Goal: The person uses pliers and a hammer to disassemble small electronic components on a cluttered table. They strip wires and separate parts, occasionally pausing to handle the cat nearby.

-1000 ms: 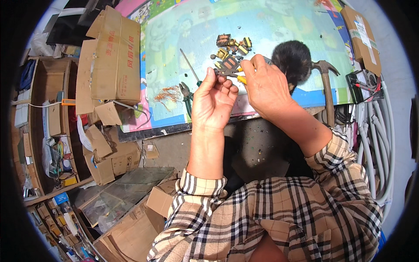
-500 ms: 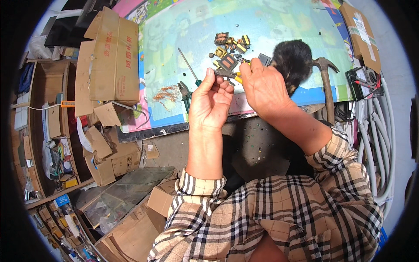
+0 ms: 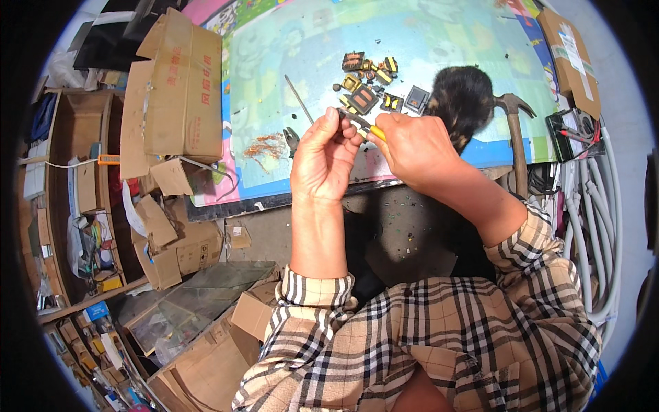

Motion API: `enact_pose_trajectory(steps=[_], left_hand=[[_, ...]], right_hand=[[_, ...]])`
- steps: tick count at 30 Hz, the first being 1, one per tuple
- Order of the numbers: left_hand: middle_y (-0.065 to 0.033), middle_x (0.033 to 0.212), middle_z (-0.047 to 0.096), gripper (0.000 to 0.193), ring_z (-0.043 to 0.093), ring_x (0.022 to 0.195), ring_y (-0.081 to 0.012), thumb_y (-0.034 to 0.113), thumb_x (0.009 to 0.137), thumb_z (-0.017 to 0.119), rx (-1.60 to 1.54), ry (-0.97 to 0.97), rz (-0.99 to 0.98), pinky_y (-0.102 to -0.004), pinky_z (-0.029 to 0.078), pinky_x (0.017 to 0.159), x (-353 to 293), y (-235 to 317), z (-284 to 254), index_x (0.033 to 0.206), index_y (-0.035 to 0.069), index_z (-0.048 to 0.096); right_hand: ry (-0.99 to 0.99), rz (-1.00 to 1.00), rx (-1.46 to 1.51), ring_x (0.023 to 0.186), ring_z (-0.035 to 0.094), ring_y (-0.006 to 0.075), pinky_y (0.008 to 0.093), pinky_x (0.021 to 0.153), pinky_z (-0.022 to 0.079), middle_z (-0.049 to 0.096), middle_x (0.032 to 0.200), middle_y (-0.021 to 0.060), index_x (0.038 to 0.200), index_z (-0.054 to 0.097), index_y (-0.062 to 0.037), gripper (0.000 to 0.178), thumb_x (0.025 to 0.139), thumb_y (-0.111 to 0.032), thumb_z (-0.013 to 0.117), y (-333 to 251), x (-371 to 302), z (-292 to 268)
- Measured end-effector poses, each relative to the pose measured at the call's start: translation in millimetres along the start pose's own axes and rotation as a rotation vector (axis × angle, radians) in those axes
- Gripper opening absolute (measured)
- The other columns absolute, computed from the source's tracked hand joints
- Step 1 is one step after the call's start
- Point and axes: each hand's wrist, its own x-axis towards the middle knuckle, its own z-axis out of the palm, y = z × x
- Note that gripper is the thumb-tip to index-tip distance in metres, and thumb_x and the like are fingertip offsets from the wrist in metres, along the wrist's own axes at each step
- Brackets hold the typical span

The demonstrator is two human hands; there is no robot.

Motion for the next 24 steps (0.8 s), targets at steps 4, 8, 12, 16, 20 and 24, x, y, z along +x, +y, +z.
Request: enact_pose_trajectory(steps=[4, 8, 12, 16, 20, 24], left_hand=[[-0.008, 0.082, 0.056, 0.017, 0.052, 0.076, -0.0169, 0.014, 0.088, 0.064, 0.081, -0.106, 0.031, -0.0306, 0.047, 0.072, 0.7, 3.1, -2.9, 0.094, -0.001, 0.06], [-0.0076, 0.083, 0.056, 0.016, 0.051, 0.076, -0.017, 0.015, 0.089, 0.063, 0.132, -0.186, 0.061, -0.0311, 0.046, 0.073, 0.3, 4.8, -6.2, 0.094, 0.0, 0.06], [-0.0069, 0.082, 0.056, 0.016, 0.051, 0.075, -0.0169, 0.016, 0.09, 0.062, 0.145, -0.217, 0.082, -0.0313, 0.045, 0.072, -0.8, 5.8, -6.2, 0.093, 0.0, 0.06], [-0.0065, 0.081, 0.056, 0.018, 0.051, 0.076, -0.0164, 0.017, 0.09, 0.062, 0.15, -0.299, 0.094, -0.0309, 0.046, 0.071, 1.1, 7.7, -8.2, 0.093, 0.0, 0.06], [-0.0064, 0.082, 0.056, 0.019, 0.052, 0.077, -0.0161, 0.018, 0.091, 0.061, 0.108, -0.363, 0.089, -0.0303, 0.046, 0.07, 2.8, 6.8, -11.0, 0.096, -0.001, 0.06], [-0.0067, 0.084, 0.055, 0.02, 0.051, 0.077, -0.0165, 0.017, 0.091, 0.061, 0.038, -0.378, 0.06, -0.0304, 0.046, 0.07, 3.2, 4.4, -12.1, 0.097, -0.002, 0.06]], right_hand=[[-0.091, 0.012, 0.137, 0.065, 0.062, 0.0377, 0.0456, 0.058, 0.048, 0.061, 0.067, 0.0188, 0.081, 0.058, 0.001, 0.027, 0.089, -0.024, 0.055, 0.0, 0.6, -6.5], [-0.185, 0.068, 0.291, 0.067, 0.061, 0.038, 0.0451, 0.06, 0.047, 0.061, 0.068, 0.019, 0.083, 0.06, 0.001, 0.028, 0.09, -0.026, 0.054, -2.6, 0.4, -12.0], [-0.346, 0.169, 0.57, 0.062, 0.06, 0.0308, 0.0399, 0.059, 0.045, 0.06, 0.063, 0.015, 0.081, 0.06, 0.0002, 0.029, 0.091, -0.026, 0.053, -3.6, 2.0, -19.8], [-0.473, 0.217, 0.849, 0.056, 0.054, 0.0169, 0.0315, 0.055, 0.041, 0.057, 0.058, 0.0061, 0.073, 0.06, -0.0019, 0.035, 0.092, -0.03, 0.052, -1.3, 1.8, -20.5], [-0.539, 0.192, 1.015, 0.055, 0.049, 0.0103, 0.0268, 0.053, 0.037, 0.056, 0.059, 0.0016, 0.07, 0.058, -0.0037, 0.039, 0.095, -0.034, 0.049, 1.6, 0.4, -18.2], [-0.603, 0.195, 1.098, 0.055, 0.046, 0.0093, 0.025, 0.054, 0.037, 0.057, 0.062, 0.0016, 0.073, 0.054, -0.0037, 0.038, 0.096, -0.033, 0.046, 0.9, 0.5, -22.8]])
